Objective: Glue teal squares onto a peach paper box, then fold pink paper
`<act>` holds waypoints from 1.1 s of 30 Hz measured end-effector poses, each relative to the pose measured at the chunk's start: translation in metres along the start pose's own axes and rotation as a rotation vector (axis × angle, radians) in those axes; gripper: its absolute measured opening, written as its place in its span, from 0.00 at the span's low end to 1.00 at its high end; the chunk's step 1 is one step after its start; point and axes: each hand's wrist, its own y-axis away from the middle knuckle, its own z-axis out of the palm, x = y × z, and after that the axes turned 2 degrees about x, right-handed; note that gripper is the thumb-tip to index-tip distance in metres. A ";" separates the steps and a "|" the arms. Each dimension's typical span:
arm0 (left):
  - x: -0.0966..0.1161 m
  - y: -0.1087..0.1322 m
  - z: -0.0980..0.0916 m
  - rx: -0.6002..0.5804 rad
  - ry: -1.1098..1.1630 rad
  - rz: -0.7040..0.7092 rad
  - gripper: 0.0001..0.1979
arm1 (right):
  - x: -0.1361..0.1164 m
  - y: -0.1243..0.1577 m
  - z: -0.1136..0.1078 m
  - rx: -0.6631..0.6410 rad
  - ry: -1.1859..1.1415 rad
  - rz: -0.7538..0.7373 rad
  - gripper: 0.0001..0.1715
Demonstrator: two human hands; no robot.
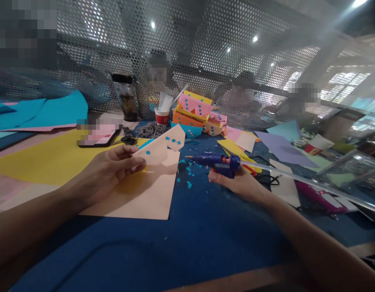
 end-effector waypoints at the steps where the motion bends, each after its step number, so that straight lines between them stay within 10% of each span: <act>1: 0.000 0.000 0.000 0.006 0.003 0.000 0.23 | -0.003 0.000 -0.003 -0.007 -0.004 0.004 0.22; 16: -0.004 -0.003 -0.004 0.037 0.012 0.000 0.20 | 0.011 -0.009 -0.006 -0.052 0.328 0.083 0.36; 33: -0.001 0.001 -0.003 0.035 -0.004 -0.038 0.23 | 0.007 -0.007 -0.013 -0.143 0.347 -0.027 0.29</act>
